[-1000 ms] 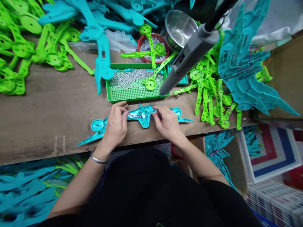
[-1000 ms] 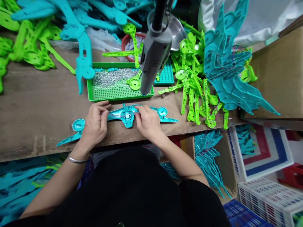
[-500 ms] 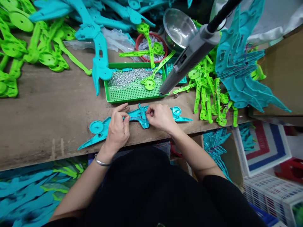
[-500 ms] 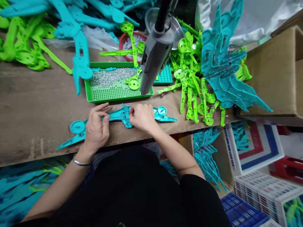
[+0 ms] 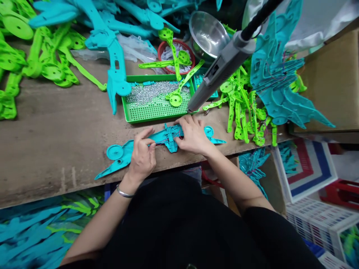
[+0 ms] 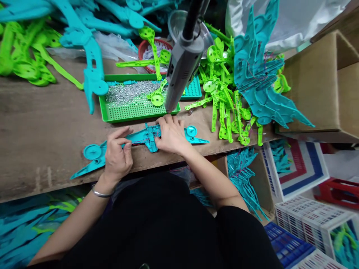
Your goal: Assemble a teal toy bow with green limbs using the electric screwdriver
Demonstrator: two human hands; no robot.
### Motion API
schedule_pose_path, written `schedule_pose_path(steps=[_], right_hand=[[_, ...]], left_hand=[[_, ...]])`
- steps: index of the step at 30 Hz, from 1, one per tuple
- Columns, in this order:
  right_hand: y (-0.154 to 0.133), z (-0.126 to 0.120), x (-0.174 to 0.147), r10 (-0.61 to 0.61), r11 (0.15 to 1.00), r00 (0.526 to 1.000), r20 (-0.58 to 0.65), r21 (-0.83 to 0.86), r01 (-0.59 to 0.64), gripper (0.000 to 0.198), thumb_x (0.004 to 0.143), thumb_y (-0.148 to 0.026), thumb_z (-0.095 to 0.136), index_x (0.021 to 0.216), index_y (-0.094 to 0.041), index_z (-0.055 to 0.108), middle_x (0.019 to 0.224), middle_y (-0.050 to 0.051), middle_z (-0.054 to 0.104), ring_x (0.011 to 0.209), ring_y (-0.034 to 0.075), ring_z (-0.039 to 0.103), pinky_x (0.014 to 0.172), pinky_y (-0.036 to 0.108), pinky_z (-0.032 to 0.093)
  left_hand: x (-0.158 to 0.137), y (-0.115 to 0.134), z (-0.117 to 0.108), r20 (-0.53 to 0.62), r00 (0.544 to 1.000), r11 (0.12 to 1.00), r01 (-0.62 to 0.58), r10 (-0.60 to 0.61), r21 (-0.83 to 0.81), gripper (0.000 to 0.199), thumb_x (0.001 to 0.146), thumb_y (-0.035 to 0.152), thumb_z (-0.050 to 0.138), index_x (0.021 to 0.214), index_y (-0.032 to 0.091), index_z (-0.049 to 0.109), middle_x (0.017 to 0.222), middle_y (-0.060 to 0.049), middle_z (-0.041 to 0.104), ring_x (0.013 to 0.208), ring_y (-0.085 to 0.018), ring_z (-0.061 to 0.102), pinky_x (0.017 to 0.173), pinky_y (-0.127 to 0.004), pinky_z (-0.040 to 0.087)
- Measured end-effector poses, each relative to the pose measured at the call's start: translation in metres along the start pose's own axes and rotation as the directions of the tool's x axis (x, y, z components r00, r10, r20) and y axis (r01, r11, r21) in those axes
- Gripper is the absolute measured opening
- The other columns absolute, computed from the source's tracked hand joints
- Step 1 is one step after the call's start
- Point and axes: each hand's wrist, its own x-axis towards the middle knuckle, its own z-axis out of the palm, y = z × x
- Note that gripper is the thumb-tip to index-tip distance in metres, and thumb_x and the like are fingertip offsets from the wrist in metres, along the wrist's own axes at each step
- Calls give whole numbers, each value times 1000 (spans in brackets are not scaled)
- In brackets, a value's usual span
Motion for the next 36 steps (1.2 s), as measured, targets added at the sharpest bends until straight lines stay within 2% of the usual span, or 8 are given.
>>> schedule_pose_path(steps=[2, 6, 10, 20, 25, 32, 36], right_hand=[[2, -1, 6, -21, 999, 996, 85, 35, 18, 42, 77, -30, 60, 117, -19, 60, 116, 13, 61, 113, 34, 51, 92, 46, 35], [5, -7, 17, 12, 995, 974, 225, 93, -34, 41, 74, -27, 65, 114, -18, 63, 114, 13, 62, 110, 33, 55, 94, 47, 37], [7, -13, 21, -15, 981, 955, 297, 190, -44, 41, 76, -26, 68, 117, -19, 64, 114, 9, 64, 104, 28, 58, 98, 45, 37], [8, -15, 23, 21, 960, 952, 307, 260, -105, 39, 77, -21, 70, 116, -18, 68, 111, 7, 70, 96, 23, 61, 87, 34, 43], [7, -14, 26, 31, 959, 949, 313, 257, -116, 40, 75, -22, 73, 115, -19, 68, 113, 7, 69, 101, 24, 61, 90, 37, 42], [4, -8, 26, 62, 980, 952, 300, 164, -116, 40, 73, -22, 67, 112, -19, 63, 112, 10, 69, 106, 31, 60, 98, 47, 39], [10, -10, 25, -12, 956, 957, 290, 285, -75, 45, 72, -23, 59, 117, -18, 58, 123, 11, 66, 110, 29, 59, 98, 44, 40]], left_hand=[[-1, 0, 0, -2, 1000, 1000, -3, 3, 6, 10, 99, 16, 44, 108, 20, 46, 134, -15, 54, 122, -24, 63, 100, -46, 56], [-2, 1, 0, 6, 999, 999, -31, 31, 27, 11, 98, 15, 46, 107, 20, 48, 132, -15, 56, 125, -26, 60, 101, -49, 55], [-3, 2, -2, 18, 1000, 1000, -12, 12, 26, 9, 98, 16, 45, 106, 20, 48, 131, -15, 57, 125, -26, 60, 100, -49, 55], [-1, 5, -3, -29, 998, 998, 63, -63, 20, 7, 102, 22, 38, 103, 21, 46, 131, -14, 57, 115, -23, 66, 97, -47, 55], [0, 6, -4, -36, 999, 999, 37, -36, 33, 7, 100, 17, 41, 101, 20, 47, 128, -14, 59, 115, -21, 66, 97, -45, 55], [-1, 5, -3, 24, 999, 997, 29, -31, 69, 6, 98, 18, 45, 101, 20, 49, 125, -14, 62, 121, -25, 62, 100, -48, 53], [2, 5, -3, 0, 994, 994, 109, -109, 8, 5, 99, 19, 44, 101, 21, 49, 124, -13, 62, 117, -23, 64, 98, -46, 54]])
